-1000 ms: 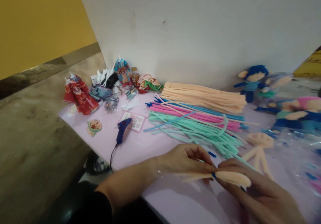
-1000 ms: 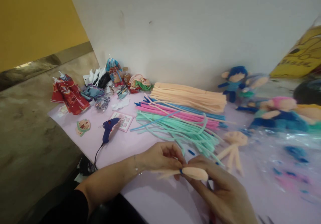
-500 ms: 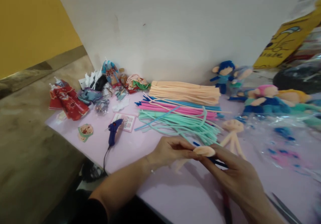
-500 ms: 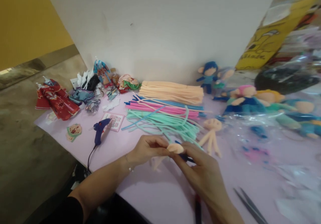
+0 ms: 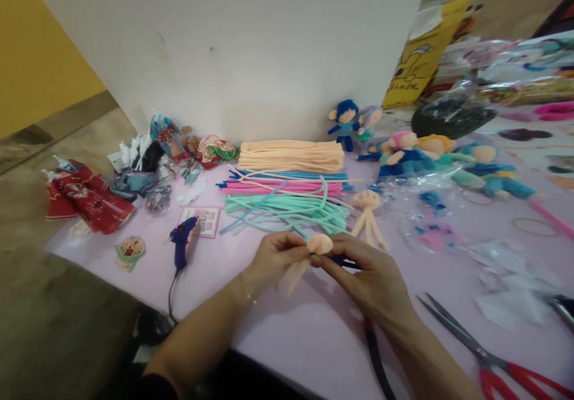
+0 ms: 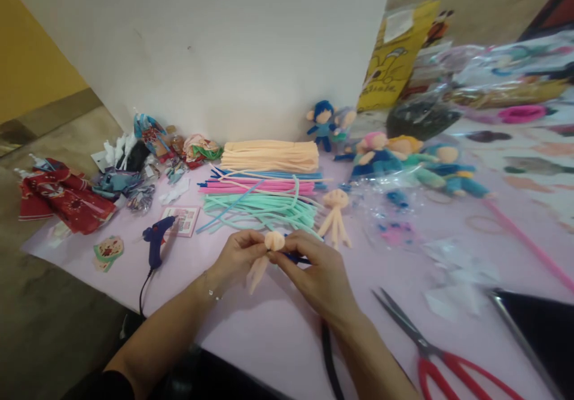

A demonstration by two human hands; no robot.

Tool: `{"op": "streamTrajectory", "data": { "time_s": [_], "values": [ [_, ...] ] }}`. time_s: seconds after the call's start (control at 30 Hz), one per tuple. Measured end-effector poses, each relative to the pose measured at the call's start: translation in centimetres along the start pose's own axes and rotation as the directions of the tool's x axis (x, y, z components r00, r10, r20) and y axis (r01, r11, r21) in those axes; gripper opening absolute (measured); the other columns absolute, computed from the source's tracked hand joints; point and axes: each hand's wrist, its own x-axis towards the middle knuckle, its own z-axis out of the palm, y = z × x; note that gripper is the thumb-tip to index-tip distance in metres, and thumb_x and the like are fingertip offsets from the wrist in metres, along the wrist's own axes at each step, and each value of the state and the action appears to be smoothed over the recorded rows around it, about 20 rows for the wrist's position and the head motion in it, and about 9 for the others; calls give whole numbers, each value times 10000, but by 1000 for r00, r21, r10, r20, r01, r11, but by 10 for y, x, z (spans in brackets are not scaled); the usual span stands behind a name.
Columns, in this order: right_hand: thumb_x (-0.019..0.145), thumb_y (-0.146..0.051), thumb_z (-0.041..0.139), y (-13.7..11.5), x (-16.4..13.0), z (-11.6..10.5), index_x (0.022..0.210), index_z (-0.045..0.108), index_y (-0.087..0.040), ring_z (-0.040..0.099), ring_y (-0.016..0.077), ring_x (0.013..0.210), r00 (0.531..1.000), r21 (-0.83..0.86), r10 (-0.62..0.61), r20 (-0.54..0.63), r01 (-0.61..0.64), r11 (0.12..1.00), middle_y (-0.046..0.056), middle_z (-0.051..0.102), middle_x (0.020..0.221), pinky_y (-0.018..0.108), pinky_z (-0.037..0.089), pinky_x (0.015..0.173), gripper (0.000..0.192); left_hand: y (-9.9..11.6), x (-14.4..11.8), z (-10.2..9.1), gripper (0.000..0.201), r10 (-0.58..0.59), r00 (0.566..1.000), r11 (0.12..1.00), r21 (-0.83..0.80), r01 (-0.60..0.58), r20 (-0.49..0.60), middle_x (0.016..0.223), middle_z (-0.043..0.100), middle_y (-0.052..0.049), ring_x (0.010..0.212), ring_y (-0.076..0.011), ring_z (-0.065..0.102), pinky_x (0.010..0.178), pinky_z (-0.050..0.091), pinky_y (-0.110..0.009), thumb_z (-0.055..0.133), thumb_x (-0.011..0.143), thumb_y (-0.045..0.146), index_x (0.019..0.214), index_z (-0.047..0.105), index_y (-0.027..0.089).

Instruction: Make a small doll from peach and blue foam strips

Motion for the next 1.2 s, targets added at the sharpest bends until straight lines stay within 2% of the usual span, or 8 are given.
{"op": "streamTrajectory", "data": {
  "time_s": [0.1, 0.23, 0.37, 0.5, 0.67, 0.93, 1.07, 1.2],
  "values": [
    [900, -418, 686, -1, 1, -2, 689, 706, -237, 666, 173, 625, 1000, -13, 5, 13, -5, 1000, 34, 705, 696, 277, 522, 555, 279, -1, 1, 0, 545, -30, 999, 999, -25, 31, 25, 581, 659, 11, 561, -130, 605, 644, 466, -284, 996, 376, 495, 643, 688, 134],
    [887, -479, 682, 0, 2, -2, 684, 696, -241, 654, 175, 597, 1000, -48, 23, 4, -23, 999, 33, 692, 680, 289, 531, 550, 313, -7, 6, -1, 590, -32, 999, 998, -48, 32, -6, 586, 652, 22, 535, -101, 572, 636, 445, -270, 1000, 330, 503, 640, 665, 130],
    [871, -495, 686, 4, 3, -1, 696, 701, -258, 664, 187, 596, 1000, -69, 21, 13, -20, 997, 32, 700, 690, 300, 553, 556, 295, -12, 12, -4, 658, -91, 995, 994, -48, 93, 50, 586, 649, 10, 553, -143, 613, 643, 461, -297, 985, 284, 559, 667, 664, 130],
    [887, -499, 667, 7, 3, -3, 693, 724, -278, 686, 200, 611, 999, -73, -24, 31, 26, 997, 30, 715, 697, 310, 570, 571, 299, -14, 16, -9, 668, -143, 985, 989, -30, 146, 95, 616, 654, 2, 587, -157, 627, 678, 464, -315, 980, 318, 573, 710, 672, 128],
    [898, -587, 639, 6, 3, -6, 697, 745, -288, 703, 234, 634, 996, -62, 1, 92, 4, 998, 52, 733, 724, 350, 586, 592, 376, -13, 18, -14, 634, -218, 966, 976, 16, 217, 137, 635, 649, 9, 622, -165, 639, 717, 468, -331, 982, 385, 542, 769, 692, 130],
    [896, -576, 649, 1, 2, -5, 668, 726, -285, 696, 227, 651, 998, -54, 41, 44, -39, 998, 44, 718, 728, 340, 586, 611, 378, -7, 12, -5, 690, -144, 982, 988, -27, 149, 126, 627, 671, 14, 583, -141, 622, 735, 480, -346, 993, 226, 522, 710, 692, 132],
    [877, -606, 667, 2, 2, -6, 707, 731, -272, 688, 226, 656, 995, -22, 68, 67, -67, 998, 48, 716, 737, 346, 588, 631, 380, -8, 12, -5, 654, -113, 987, 992, -39, 118, 113, 625, 681, 11, 579, -136, 624, 712, 481, -324, 991, 258, 537, 677, 684, 138],
    [863, -658, 661, 1, 5, -6, 725, 746, -261, 701, 227, 670, 991, 0, 76, 110, -76, 997, 67, 735, 748, 345, 594, 637, 428, -8, 14, -9, 643, -137, 984, 986, -75, 146, 111, 618, 677, -4, 565, -150, 631, 671, 475, -320, 998, 291, 528, 685, 681, 130]
  ]
}}
